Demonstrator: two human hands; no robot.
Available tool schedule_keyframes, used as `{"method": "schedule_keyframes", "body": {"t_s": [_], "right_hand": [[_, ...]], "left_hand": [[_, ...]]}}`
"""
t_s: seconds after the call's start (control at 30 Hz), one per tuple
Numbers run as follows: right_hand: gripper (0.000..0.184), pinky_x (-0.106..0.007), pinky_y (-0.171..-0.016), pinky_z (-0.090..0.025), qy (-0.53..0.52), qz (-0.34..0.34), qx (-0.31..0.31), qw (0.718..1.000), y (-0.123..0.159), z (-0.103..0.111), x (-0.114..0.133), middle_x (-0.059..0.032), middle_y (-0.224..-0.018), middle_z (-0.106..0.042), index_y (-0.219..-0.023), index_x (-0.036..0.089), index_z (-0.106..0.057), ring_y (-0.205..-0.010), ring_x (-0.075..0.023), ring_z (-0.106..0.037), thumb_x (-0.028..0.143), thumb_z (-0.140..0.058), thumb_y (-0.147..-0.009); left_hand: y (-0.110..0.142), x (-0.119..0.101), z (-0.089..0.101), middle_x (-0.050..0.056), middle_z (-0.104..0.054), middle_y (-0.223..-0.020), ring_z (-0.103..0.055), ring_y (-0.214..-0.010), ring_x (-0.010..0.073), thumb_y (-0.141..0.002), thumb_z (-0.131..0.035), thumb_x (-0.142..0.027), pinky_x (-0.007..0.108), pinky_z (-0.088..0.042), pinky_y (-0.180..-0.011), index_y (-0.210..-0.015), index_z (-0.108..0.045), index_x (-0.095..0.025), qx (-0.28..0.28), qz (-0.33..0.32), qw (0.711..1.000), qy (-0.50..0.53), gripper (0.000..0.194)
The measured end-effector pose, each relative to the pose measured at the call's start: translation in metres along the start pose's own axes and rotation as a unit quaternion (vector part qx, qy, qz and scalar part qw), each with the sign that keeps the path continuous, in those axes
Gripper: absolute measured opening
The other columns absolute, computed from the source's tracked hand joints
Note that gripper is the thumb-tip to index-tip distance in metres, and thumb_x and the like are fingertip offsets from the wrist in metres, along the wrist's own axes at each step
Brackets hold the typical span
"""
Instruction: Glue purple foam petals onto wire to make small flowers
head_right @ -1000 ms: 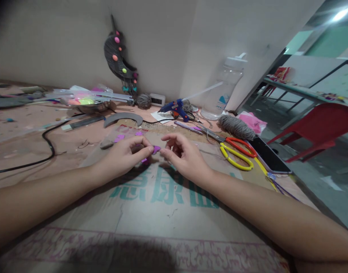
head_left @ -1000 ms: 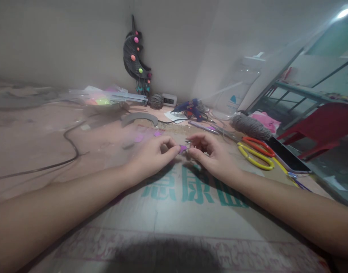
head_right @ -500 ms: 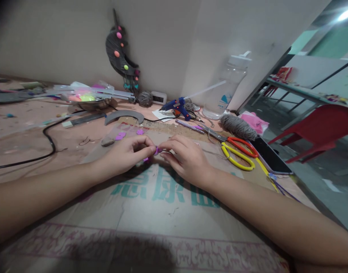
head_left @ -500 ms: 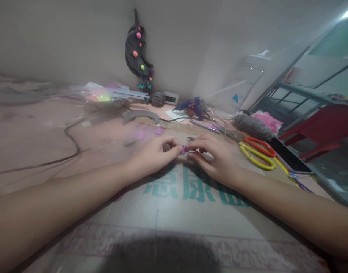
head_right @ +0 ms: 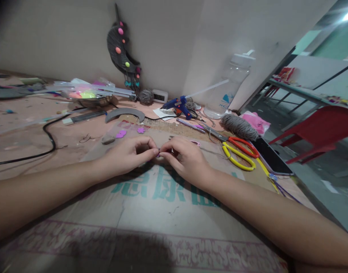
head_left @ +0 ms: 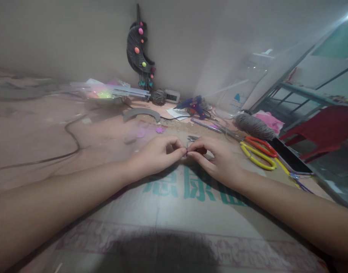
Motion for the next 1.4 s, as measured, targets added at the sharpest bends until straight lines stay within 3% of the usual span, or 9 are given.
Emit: {"method": "schedule_keyframes", "body": {"t_s": [0.2, 0.6, 0.83, 1.03, 1.13, 1.4], "right_hand": [[0.006, -0.022, -0.056, -0.044, -0.02, -0.059, 0.0, 0.998, 0.0, -0.002, -0.006, 0.0004, -0.071, -0.064, -0.082, 0.017, -0.06, -0.061, -0.0101, -0.055, 0.018, -0.065, -0.086], [0.008, -0.025, -0.066, -0.048, -0.035, -0.052, 0.006, 0.998, 0.0, 0.0, -0.006, -0.0018, -0.081, -0.071, -0.089, 0.02, -0.065, -0.07, -0.0132, -0.063, 0.02, -0.058, -0.092], [0.019, -0.027, -0.066, -0.049, -0.121, -0.128, -0.021, 0.984, 0.007, 0.002, -0.019, -0.0019, -0.081, -0.063, -0.103, 0.021, -0.057, -0.07, -0.013, -0.059, 0.035, -0.044, -0.1], [0.012, -0.03, -0.07, -0.046, -0.143, -0.154, -0.159, 0.965, 0.007, 0.023, -0.036, -0.0008, -0.084, -0.054, -0.104, 0.023, -0.057, -0.074, -0.0134, -0.053, 0.021, -0.047, -0.097], [0.011, -0.03, -0.067, -0.044, -0.185, -0.157, -0.191, 0.951, 0.008, 0.028, -0.044, 0.0001, -0.081, -0.051, -0.103, 0.023, -0.056, -0.07, -0.0133, -0.051, 0.018, -0.05, -0.095], [0.01, -0.029, -0.07, -0.05, -0.206, -0.179, -0.12, 0.955, 0.007, 0.011, -0.042, 0.0013, -0.081, -0.059, -0.098, 0.021, -0.055, -0.074, -0.0123, -0.06, 0.016, -0.057, -0.089]], "left_hand": [[0.0, 0.0, -0.002, 0.0, -0.062, -0.068, -0.051, -0.06, 0.0122, -0.087, -0.055, -0.036, 0.024, -0.037, -0.056, -0.078, -0.064, -0.017, 0.016, -0.003, 1.0, 0.02, 0.023], [-0.002, 0.0, -0.005, 0.0, -0.062, -0.07, -0.052, -0.064, 0.0123, -0.088, -0.055, -0.037, 0.025, -0.038, -0.059, -0.08, -0.064, -0.017, 0.05, 0.006, 0.997, 0.054, 0.023], [-0.001, -0.001, -0.003, -0.002, -0.06, -0.064, -0.047, -0.054, 0.0106, -0.089, -0.054, -0.038, 0.024, -0.034, -0.053, -0.078, -0.063, -0.017, 0.037, 0.022, 0.997, 0.058, 0.025], [-0.002, 0.006, 0.003, 0.0, -0.063, -0.071, -0.055, -0.068, 0.0144, -0.089, -0.053, -0.039, 0.026, -0.039, -0.062, -0.077, -0.06, -0.017, -0.016, 0.033, 0.998, 0.047, 0.027], [-0.002, 0.008, 0.004, 0.0, -0.064, -0.073, -0.056, -0.069, 0.0151, -0.09, -0.052, -0.04, 0.027, -0.04, -0.064, -0.078, -0.059, -0.017, -0.021, 0.044, 0.998, 0.049, 0.026], [-0.002, 0.007, 0.004, 0.0, -0.062, -0.071, -0.055, -0.067, 0.0146, -0.089, -0.052, -0.039, 0.026, -0.04, -0.062, -0.077, -0.057, -0.018, -0.02, 0.054, 0.997, 0.06, 0.025]]}}
Point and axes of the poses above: each hand's wrist, its own y-axis away from the middle knuckle, its own z-axis out of the back of the hand, x = y × z, the point moved 7 cm from there along -y, towards the middle knuckle
